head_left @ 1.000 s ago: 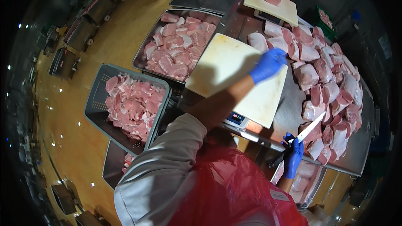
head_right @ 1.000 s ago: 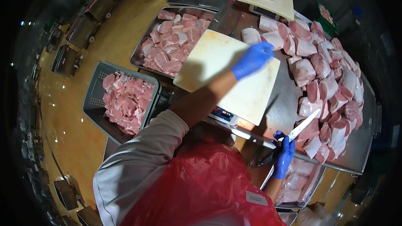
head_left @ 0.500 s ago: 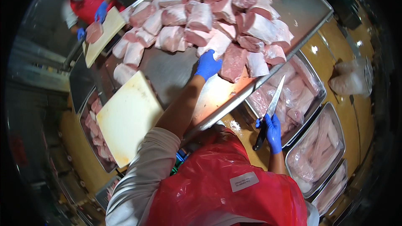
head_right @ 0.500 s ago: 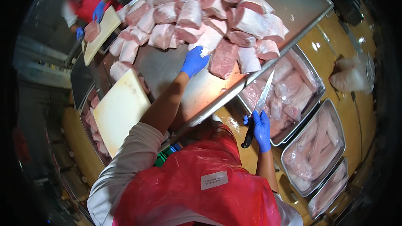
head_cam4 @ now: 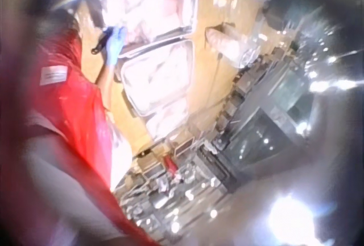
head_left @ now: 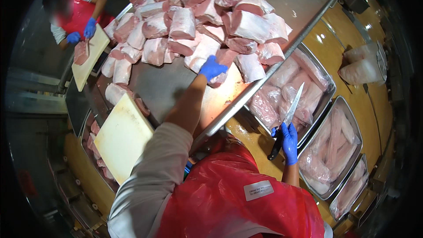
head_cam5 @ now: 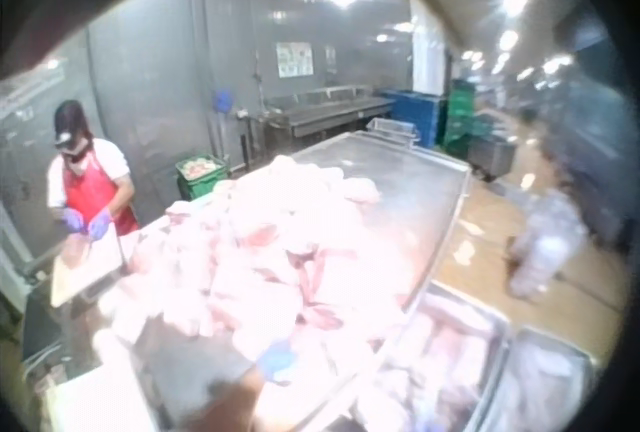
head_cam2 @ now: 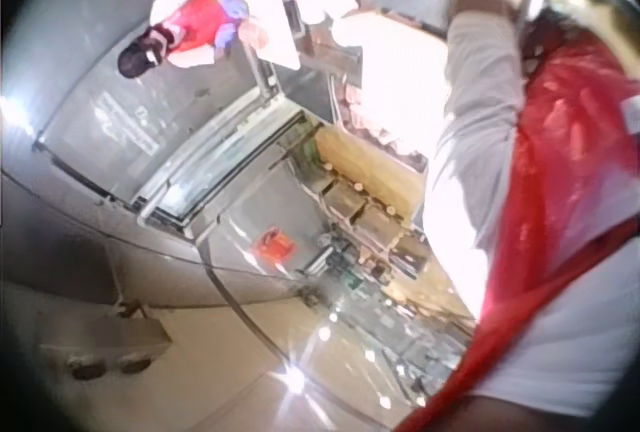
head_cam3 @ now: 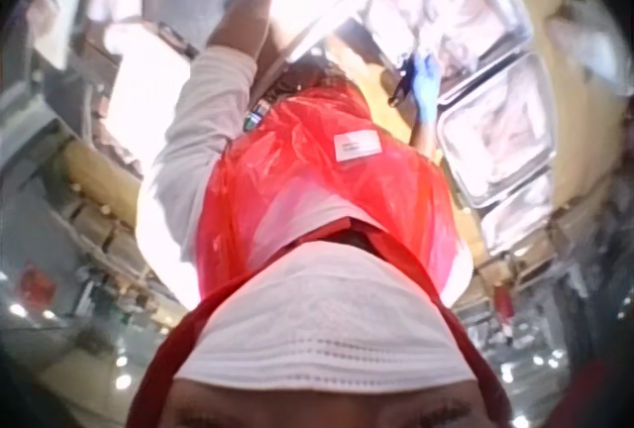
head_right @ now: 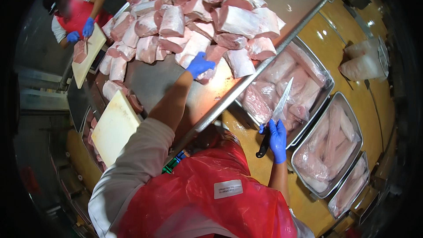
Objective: The person cuts raw meat pieces on a cutting board using a knife, trims fat, and places the cut pieces into a gray basket. The person repeatedly picks up new pieces from a tray, cuts them, and transfers the trimmed portions to the basket.
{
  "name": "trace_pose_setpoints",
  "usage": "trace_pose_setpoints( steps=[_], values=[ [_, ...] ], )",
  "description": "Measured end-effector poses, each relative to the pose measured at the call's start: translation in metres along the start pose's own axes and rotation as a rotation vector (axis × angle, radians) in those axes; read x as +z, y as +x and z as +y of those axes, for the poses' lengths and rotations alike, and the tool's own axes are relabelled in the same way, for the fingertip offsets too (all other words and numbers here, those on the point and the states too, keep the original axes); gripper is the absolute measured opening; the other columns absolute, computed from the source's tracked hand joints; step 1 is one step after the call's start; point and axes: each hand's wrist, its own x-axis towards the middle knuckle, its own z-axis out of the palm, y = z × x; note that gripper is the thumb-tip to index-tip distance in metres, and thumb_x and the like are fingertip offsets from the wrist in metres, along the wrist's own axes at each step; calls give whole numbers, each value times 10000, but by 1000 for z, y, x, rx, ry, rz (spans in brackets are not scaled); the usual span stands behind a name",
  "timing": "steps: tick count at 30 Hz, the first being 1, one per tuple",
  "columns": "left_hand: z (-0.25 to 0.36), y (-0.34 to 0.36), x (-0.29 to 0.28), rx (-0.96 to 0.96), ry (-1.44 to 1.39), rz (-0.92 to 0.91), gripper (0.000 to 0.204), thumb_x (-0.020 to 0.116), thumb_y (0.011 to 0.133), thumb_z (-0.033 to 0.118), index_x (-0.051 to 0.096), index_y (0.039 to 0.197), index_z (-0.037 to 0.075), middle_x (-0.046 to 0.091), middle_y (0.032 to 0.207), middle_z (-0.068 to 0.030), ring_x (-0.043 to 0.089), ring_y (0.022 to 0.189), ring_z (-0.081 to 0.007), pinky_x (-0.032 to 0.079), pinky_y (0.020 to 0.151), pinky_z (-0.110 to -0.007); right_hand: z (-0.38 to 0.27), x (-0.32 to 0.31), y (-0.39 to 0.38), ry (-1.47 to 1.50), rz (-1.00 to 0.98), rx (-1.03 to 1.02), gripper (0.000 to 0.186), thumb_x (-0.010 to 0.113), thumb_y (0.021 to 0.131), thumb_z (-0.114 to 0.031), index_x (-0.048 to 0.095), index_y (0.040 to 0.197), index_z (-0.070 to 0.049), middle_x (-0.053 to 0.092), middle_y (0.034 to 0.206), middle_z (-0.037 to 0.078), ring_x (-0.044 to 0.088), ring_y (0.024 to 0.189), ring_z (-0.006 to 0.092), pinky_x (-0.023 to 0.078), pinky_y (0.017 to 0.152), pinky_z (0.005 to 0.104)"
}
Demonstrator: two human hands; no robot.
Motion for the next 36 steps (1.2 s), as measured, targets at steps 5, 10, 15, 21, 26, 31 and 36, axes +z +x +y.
trace_pose_setpoints(
  steps=[5, 10, 15, 21, 26, 31, 36],
  values=[
    [19, -137, -11, -137, -1027, -193, 261, 674, 913, 206, 671, 1114, 40, 676, 1004, -73, 655, 976, -205, 519, 947, -381, 0, 30, 38, 44, -82, 71, 182, 541, 1063, -213, 529, 1006, -41, 635, 809, 97, 653, 683, 201, 550, 644, 321],
    [11, -289, -112, 277, -757, -9, 545, 719, 817, 181, 574, 1322, 39, 647, 1155, -73, 607, 1032, -153, 499, 941, -335, -26, 95, 66, -98, -323, -30, 214, 526, 1068, -240, 549, 1048, -29, 667, 840, 109, 663, 696, 185, 554, 652, 311],
    [-33, -410, -228, 518, -193, 335, 785, 752, 763, 176, 466, 1479, 27, 591, 1380, -97, 536, 1266, -204, 411, 1094, -357, -35, 167, 58, -89, -566, -54, 209, 514, 1075, -242, 550, 1092, -37, 673, 858, 111, 658, 705, 177, 549, 666, 305],
    [-125, -484, -203, -135, 931, 650, 937, 880, 692, 429, 465, 1467, 106, 559, 1320, -293, 583, 1211, -401, 514, 947, -492, -31, 245, 31, -202, -851, -89, 218, 512, 1076, -234, 539, 1120, -21, 686, 895, 130, 665, 723, 178, 556, 675, 310],
    [-145, -572, -210, 258, 360, 1159, 597, 767, 881, 155, 534, 1417, 32, 609, 1343, -211, 600, 1245, -298, 479, 1030, -391, -51, 283, 13, -282, -921, -188, 236, 526, 1073, -263, 520, 1007, -37, 670, 838, 134, 651, 680, 180, 548, 640, 310],
    [-176, -660, -227, 11, 246, 1459, 461, 757, 883, 236, 649, 1264, 0, 705, 1170, -186, 683, 1109, -277, 526, 960, -371, -70, 324, -8, -281, -943, -138, 219, 512, 1078, -261, 517, 988, -61, 647, 777, 128, 609, 582, 186, 521, 554, 310],
    [-177, -682, -211, -52, 170, 1485, 429, 750, 880, 233, 671, 1234, 2, 728, 1142, -165, 698, 1086, -247, 533, 947, -360, -80, 357, -37, -328, -975, -173, 220, 509, 1079, -251, 526, 977, -56, 641, 767, 114, 597, 569, 179, 514, 541, 302]
  ],
)
